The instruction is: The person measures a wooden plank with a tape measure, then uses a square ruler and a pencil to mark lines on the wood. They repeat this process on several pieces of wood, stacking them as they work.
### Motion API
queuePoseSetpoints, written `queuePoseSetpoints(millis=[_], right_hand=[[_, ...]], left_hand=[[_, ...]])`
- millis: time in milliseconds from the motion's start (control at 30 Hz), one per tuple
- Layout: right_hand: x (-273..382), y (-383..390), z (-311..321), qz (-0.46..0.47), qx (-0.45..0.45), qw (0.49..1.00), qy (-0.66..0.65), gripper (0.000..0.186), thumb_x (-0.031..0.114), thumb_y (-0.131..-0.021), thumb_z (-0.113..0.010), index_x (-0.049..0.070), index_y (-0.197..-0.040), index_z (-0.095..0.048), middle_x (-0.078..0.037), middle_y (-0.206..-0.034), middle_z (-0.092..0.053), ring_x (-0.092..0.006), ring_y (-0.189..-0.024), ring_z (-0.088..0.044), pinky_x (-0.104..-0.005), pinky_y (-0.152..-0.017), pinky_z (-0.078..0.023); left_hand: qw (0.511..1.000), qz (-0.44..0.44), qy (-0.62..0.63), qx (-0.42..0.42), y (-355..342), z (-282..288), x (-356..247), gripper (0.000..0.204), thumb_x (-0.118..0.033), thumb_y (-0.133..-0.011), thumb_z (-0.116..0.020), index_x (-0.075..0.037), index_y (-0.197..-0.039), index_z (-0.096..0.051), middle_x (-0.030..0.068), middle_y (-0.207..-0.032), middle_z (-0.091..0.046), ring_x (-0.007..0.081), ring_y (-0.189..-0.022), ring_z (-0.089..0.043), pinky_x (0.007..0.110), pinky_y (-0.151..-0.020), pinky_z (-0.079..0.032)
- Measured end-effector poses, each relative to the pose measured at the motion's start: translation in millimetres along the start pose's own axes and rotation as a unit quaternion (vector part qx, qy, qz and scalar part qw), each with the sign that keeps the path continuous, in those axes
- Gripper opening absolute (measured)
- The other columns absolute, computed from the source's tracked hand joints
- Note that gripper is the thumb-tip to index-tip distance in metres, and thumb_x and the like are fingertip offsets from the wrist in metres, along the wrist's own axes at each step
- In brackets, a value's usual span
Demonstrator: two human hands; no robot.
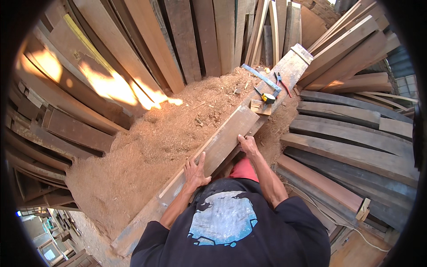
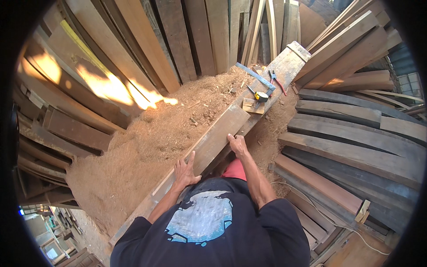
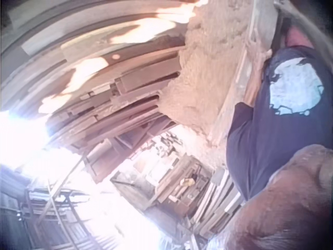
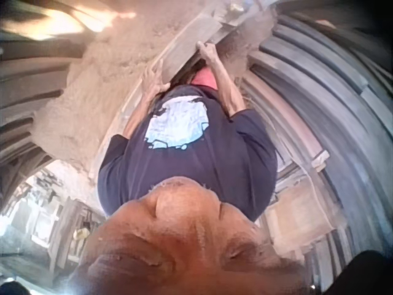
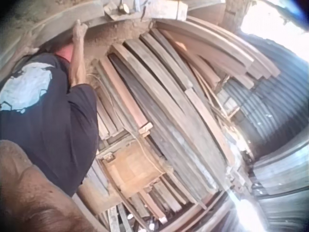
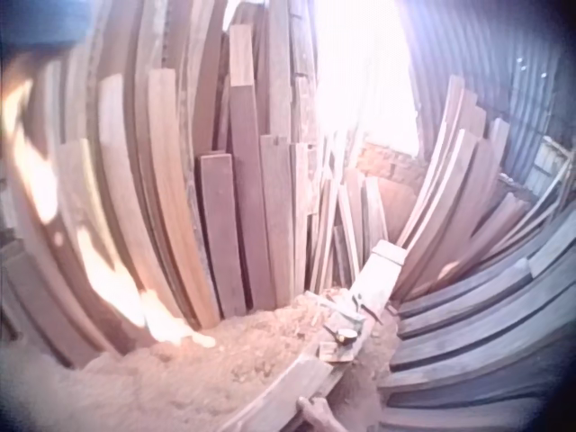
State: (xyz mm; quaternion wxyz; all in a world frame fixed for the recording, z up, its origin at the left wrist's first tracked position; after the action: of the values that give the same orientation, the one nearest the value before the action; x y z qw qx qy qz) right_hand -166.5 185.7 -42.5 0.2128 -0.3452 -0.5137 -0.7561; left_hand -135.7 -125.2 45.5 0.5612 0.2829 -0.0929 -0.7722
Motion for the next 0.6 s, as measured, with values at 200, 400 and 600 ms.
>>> queuePoseSetpoints(millis=[200, 400, 600], right_hand=[[84.1, -27.9, 77.4, 0.174, -0.106, 0.945, 0.254, 0.037, 0.033, -0.096, -0.067, -0.003, -0.096, -0.076, -0.029, -0.096, -0.075, -0.0429, -0.091, -0.074, -0.0530, -0.084, -0.056], [170.2, -118.3, 124.4, 0.175, -0.126, 0.867, 0.450, 0.040, 0.039, -0.093, -0.070, 0.004, -0.111, -0.075, -0.026, -0.106, -0.076, -0.0437, -0.107, -0.072, -0.0538, -0.092, -0.054], [184.3, -219.7, 115.2, 0.143, -0.049, 0.780, 0.607, 0.040, 0.037, -0.095, -0.064, 0.009, -0.122, -0.076, -0.021, -0.128, -0.073, -0.0424, -0.122, -0.067, -0.0559, -0.100, -0.051]], left_hand=[[0.997, 0.024, 0.053, -0.056, -8.6, 14.1, -9.0, 0.127, -0.048, -0.070, -0.091, -0.014, -0.171, -0.021, 0.0263, -0.153, -0.041, 0.0449, -0.139, -0.041, 0.061, -0.115, -0.033], [0.986, 0.031, 0.047, -0.159, -80.0, 13.9, -51.7, 0.100, -0.052, -0.086, -0.078, -0.005, -0.163, -0.034, 0.0258, -0.142, -0.054, 0.0433, -0.131, -0.050, 0.059, -0.111, -0.037], [0.967, 0.104, 0.007, -0.231, -128.8, -10.3, -88.2, 0.052, -0.046, -0.092, -0.066, -0.005, -0.126, -0.064, 0.0208, -0.114, -0.063, 0.0417, -0.111, -0.060, 0.057, -0.095, -0.048]])
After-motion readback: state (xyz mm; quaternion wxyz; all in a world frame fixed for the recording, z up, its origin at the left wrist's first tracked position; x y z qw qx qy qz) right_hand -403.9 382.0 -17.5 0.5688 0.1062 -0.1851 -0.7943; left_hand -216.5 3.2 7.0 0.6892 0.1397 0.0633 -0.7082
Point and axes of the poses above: each hand's wrist, its own y-axis away from the middle knuckle, its own z-axis out of the back of the hand, x = y × z, the point moved 2 cm from there along -y, towards the middle knuckle
